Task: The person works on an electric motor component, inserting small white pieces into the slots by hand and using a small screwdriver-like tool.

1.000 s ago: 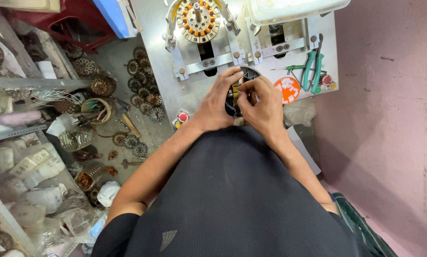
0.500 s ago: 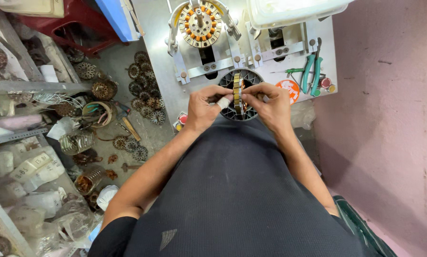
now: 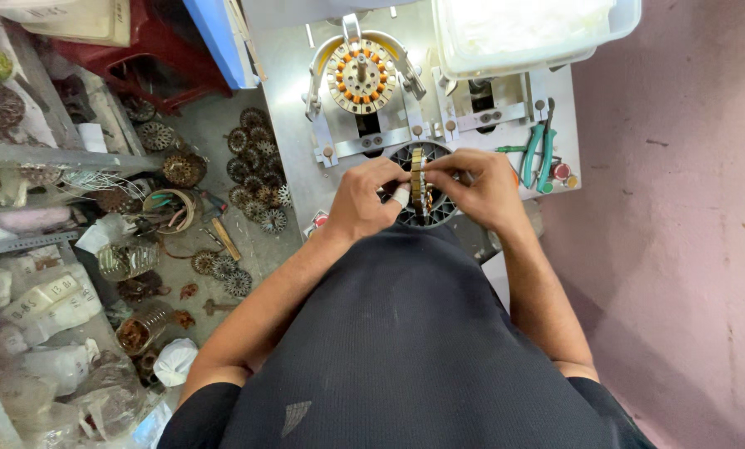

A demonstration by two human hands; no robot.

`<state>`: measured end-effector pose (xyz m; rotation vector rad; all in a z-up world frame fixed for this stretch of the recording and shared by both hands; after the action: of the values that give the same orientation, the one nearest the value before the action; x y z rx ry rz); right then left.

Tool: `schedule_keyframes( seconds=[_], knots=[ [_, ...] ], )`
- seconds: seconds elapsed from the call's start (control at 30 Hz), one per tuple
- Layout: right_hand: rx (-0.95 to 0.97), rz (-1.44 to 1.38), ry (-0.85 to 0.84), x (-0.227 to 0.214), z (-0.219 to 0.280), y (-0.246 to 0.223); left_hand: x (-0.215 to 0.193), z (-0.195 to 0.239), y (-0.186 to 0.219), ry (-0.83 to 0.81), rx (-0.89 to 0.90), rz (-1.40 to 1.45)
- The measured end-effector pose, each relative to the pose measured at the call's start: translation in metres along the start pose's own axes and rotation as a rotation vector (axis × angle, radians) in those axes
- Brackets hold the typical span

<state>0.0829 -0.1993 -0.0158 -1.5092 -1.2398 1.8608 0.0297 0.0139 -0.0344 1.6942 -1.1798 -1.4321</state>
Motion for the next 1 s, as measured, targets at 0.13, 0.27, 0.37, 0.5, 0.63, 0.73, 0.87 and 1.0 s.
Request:
schedule_keyframes(
  seconds=[0.13, 0.27, 0.37, 0.5, 0.63, 0.73, 0.87, 1.0],
  knots=[
    [-0.122, -0.309, 0.378, -0.036, -0.069, 0.035, -0.013, -0.007, -0.005, 0.073, 0.101, -0.097],
    [-0.033, -0.341, 0.741, -0.065, -0.168, 0.086, -0.028, -0.022, -0.032, 0.241, -0.126, -0.079],
    [-0.064, -0.479, 0.768, -0.069, -0.205, 0.113, -0.042, -0.036, -0.068, 0.425, -0.217, -0.069],
    [-0.035, -0.541, 0.86, -0.081, -0.214, 0.114, -0.056, -0.058, -0.146, 0.571, -0.238, -0.158],
    [-0.06, -0.801, 0.947, -0.089, -0.185, 0.089, -0.06, -0.097, -0.244, 0.603, -0.515, 0.097],
    [-0.145, -0.883, 0.75, -0.08, -0.144, 0.059, -0.061, -0.139, -0.299, 0.438, -0.843, 0.627],
    [-0.152, -0.877, 0.501, -0.055, -0.095, 0.028, -0.055, -0.167, -0.312, 0.293, -0.876, 0.803],
    [-0.039, -0.927, 0.367, -0.03, -0.056, 0.028, -0.054, -0.173, -0.278, 0.477, -0.79, 0.736]
  ],
)
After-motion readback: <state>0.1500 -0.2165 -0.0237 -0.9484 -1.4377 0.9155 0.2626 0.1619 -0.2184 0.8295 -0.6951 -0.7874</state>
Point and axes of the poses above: each hand's wrist, its own z-axis away from the middle knuckle, its own x-axis out of the palm, y = z × x, the point moved 1 cm from there along -z, towards the middle knuckle, and after that the axes turned 1 degree about y, right-handed, at the moved point
